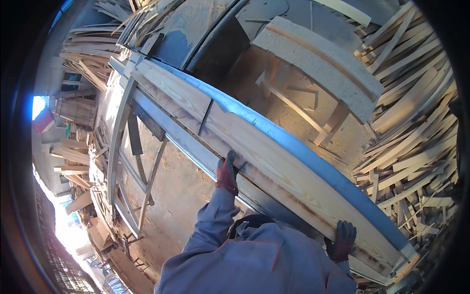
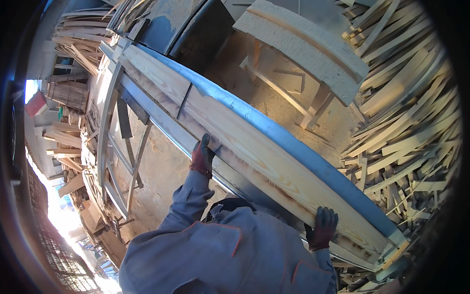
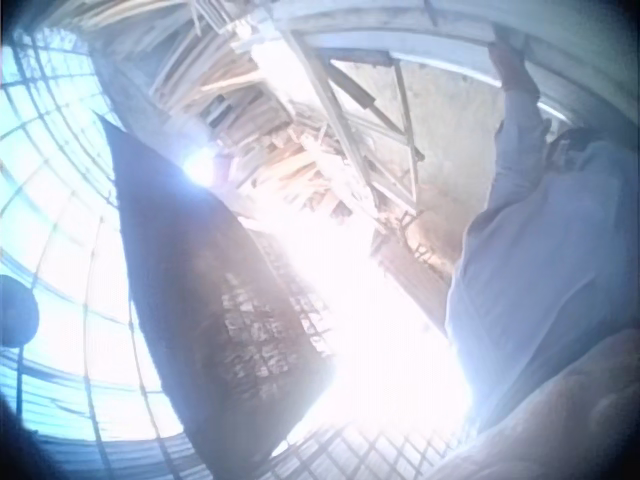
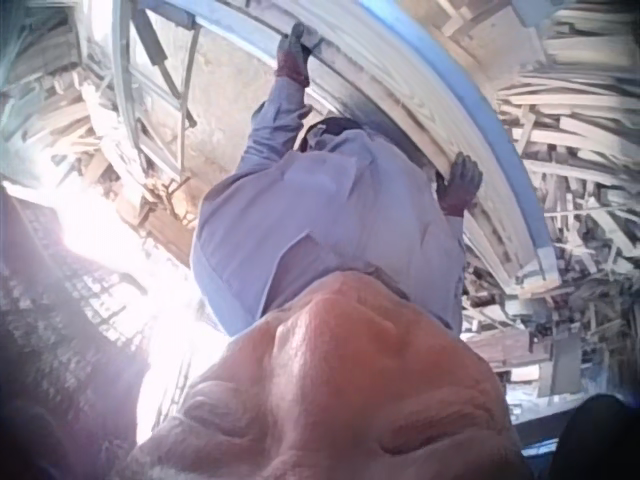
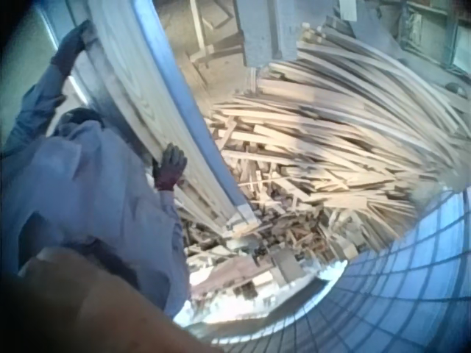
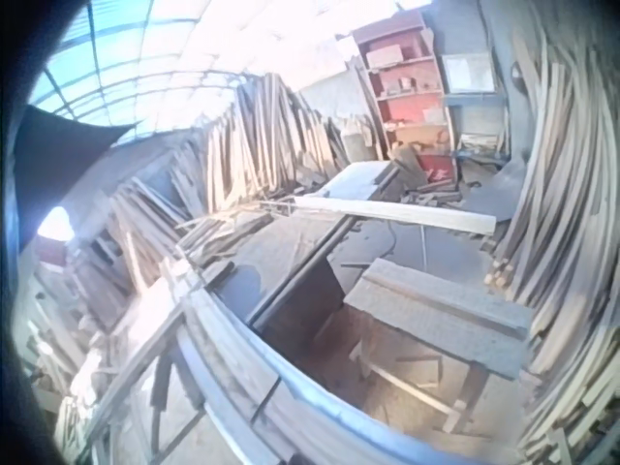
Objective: The person walks through a cluttered woodworking shop and picks up a long wooden plank. They place the plank on a metal workbench and repeatedly slide it back and forth along the surface, adjusting its position with both hands.
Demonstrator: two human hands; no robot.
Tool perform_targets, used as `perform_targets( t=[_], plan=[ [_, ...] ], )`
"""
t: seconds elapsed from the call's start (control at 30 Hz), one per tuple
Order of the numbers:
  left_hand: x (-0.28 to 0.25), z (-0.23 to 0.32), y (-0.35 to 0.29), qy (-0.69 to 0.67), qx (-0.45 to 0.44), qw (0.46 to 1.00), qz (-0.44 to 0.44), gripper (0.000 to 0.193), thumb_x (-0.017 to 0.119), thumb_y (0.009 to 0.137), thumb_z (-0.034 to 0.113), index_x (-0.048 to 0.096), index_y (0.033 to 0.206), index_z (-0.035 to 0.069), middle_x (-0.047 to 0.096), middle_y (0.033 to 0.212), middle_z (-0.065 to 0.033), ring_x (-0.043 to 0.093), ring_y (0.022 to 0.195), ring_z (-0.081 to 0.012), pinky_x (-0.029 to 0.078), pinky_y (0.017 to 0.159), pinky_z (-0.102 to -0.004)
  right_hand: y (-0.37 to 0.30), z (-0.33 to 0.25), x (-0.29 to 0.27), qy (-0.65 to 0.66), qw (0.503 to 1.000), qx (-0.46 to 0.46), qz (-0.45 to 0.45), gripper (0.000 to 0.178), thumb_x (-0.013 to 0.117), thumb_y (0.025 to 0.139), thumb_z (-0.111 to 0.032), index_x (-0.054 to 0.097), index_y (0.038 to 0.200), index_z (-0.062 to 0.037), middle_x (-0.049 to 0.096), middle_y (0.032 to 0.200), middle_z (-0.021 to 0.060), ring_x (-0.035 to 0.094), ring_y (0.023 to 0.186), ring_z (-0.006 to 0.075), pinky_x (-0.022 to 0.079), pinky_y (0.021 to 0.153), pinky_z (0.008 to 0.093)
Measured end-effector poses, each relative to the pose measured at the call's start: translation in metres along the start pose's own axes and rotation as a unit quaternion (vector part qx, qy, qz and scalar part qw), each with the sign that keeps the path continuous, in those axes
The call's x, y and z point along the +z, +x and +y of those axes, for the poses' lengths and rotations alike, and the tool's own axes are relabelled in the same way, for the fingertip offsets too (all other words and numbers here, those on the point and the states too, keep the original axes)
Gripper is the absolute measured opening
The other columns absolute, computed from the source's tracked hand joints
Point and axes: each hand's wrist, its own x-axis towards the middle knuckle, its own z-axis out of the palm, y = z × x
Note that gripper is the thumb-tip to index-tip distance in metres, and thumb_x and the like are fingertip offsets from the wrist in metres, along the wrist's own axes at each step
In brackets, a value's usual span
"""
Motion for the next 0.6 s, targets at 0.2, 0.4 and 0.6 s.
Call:
perform_targets(
  t=[0.2,0.4,0.6],
  plan=[
    [-0.031,-0.026,0.013,0.264,0.209,0.923,0.185,0.077,0.074,0.100,0.030,0.037,0.157,-0.004,0.044,0.157,-0.0256,0.039,0.148,-0.0377,0.034,0.123,-0.0440,0.006,-0.006,0.013,-0.021,1.000,-0.013,-0.017,0.101,0.078,0.080,-0.060,0.043,0.158,-0.0064,0.045,0.157,0.0224,0.037,0.149,0.0458,0.022,0.126,0.0657],
    [-0.054,-0.086,0.070,0.525,0.196,0.802,0.208,0.092,0.076,0.091,0.038,0.034,0.161,-0.004,0.030,0.168,-0.0269,0.025,0.157,-0.0441,0.022,0.130,-0.0483,0.028,0.011,0.009,0.001,0.999,-0.026,0.030,0.098,0.075,0.085,-0.061,0.041,0.157,-0.0038,0.043,0.157,0.0251,0.036,0.150,0.0466,0.021,0.125,0.0666],
    [-0.050,-0.106,0.073,0.437,0.345,0.790,0.257,0.076,0.056,0.105,0.051,0.044,0.156,-0.003,0.040,0.163,-0.0279,0.030,0.154,-0.0462,0.024,0.128,-0.0507,0.069,0.029,0.027,-0.008,0.996,0.011,0.084,0.086,0.065,0.094,-0.058,0.044,0.155,-0.0011,0.046,0.154,0.0260,0.040,0.147,0.0457,0.022,0.126,0.0635]
  ],
)
